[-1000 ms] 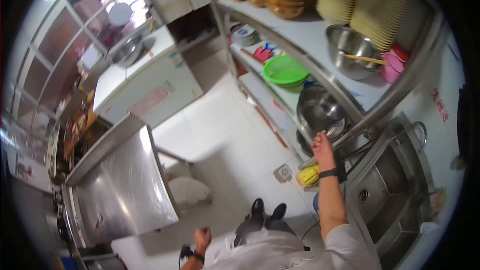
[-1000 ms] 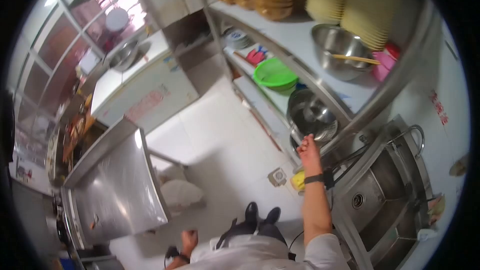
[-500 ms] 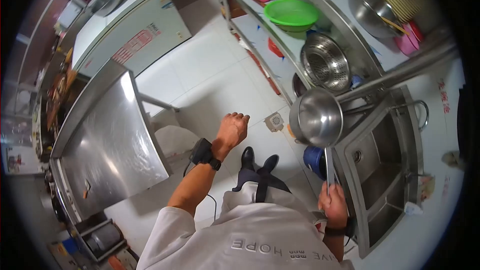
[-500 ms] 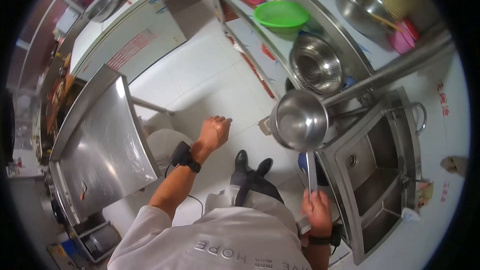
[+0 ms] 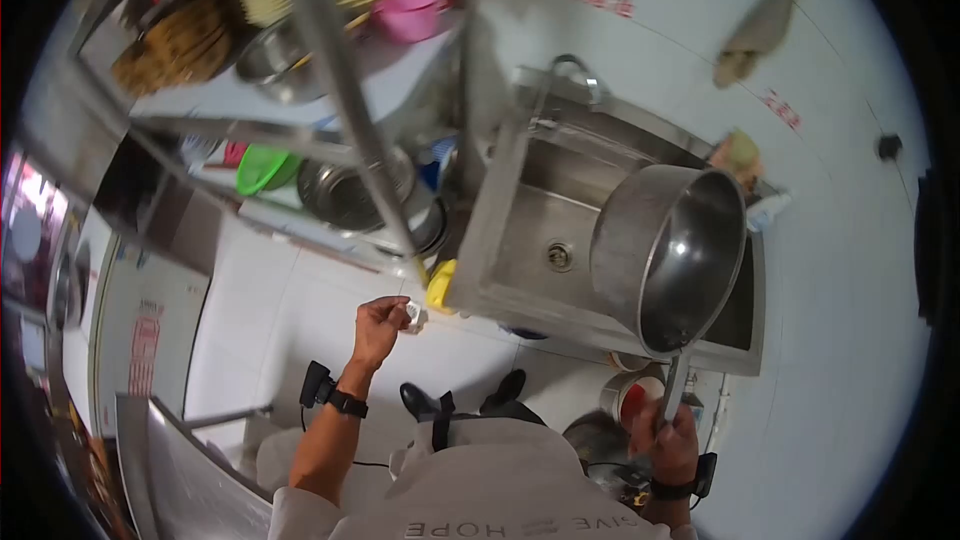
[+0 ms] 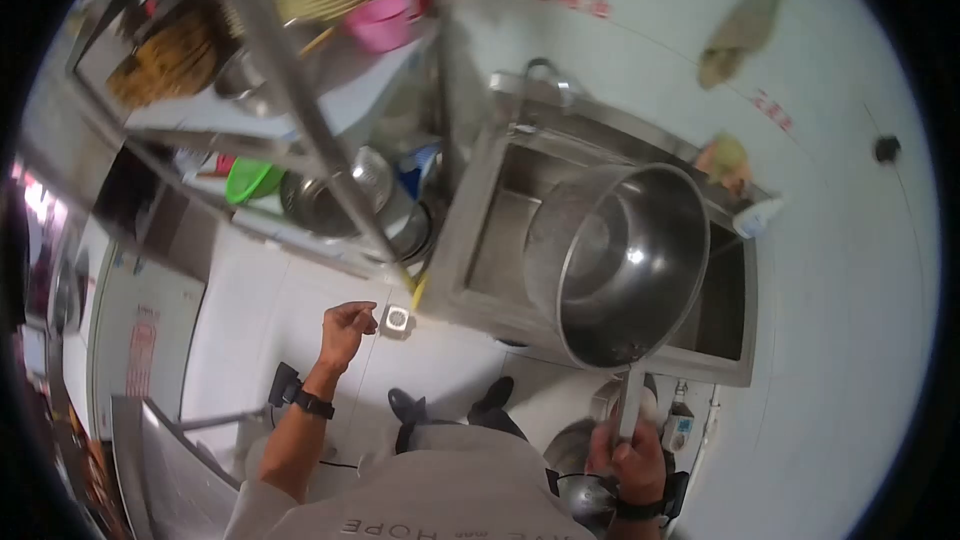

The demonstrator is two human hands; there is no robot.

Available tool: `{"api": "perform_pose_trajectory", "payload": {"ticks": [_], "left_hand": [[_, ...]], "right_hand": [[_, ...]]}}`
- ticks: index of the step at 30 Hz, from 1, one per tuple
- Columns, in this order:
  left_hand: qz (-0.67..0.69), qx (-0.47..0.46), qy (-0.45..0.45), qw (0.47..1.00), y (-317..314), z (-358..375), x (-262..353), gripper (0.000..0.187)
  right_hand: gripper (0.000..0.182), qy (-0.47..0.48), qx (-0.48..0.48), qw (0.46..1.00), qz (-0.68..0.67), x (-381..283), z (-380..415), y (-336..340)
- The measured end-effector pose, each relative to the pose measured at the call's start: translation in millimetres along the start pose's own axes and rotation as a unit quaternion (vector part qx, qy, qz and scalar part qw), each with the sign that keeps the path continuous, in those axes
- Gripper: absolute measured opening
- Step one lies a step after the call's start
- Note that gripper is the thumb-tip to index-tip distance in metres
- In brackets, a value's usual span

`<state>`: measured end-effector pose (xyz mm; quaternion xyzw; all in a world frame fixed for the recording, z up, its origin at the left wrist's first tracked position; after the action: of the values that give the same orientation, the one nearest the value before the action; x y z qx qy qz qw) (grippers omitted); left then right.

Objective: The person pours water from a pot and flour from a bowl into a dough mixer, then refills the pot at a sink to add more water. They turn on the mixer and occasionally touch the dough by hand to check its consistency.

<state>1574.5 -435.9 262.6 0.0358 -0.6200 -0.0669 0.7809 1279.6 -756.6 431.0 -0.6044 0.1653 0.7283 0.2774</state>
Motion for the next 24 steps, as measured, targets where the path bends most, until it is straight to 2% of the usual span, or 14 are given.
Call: {"api": "perform_pose_trajectory", "payload": {"ticks": [2,4,8,12,17,19,21,24], "left_hand": [[-0.006,-0.032,-0.018,0.999,-54,-13,19,0.021],[-0.011,-0.063,-0.044,0.997,-97,-29,33,0.022],[-0.013,-0.096,-0.103,0.99,-164,-72,54,0.028],[-0.067,-0.078,-0.13,0.986,-215,-108,86,0.029],[-0.083,-0.084,-0.167,0.979,-276,-189,71,0.029],[-0.049,-0.089,-0.189,0.977,-301,-224,63,0.026],[-0.101,-0.091,-0.247,0.959,-324,-259,61,0.028],[-0.12,-0.096,-0.284,0.946,-354,-296,68,0.03]], "right_hand": [[0.035,0.033,0.014,0.999,-0.033,-7,-21,23],[0.034,-0.087,0.077,0.992,-0.057,-6,-45,36],[0.031,-0.145,0.129,0.977,-0.091,26,-95,52],[0.03,-0.155,0.111,0.976,-0.109,27,-119,46],[0.03,-0.159,0.088,0.968,-0.173,40,-160,28],[0.029,-0.224,0.079,0.957,-0.168,44,-174,15],[0.028,-0.207,0.083,0.963,-0.153,51,-189,2],[0.031,-0.204,0.082,0.968,-0.12,44,-215,-21]]}}
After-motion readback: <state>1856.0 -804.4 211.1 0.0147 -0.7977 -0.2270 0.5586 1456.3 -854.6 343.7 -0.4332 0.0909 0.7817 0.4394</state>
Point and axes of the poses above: each hand's wrist, its own z-axis away from the middle knuckle, its own y-axis out of the back of the hand, x = y × z, the point moved 1 cm from there along -z, towards the middle knuckle, and after that the axes turned 13 degrees about x, right-handed, at the moved point
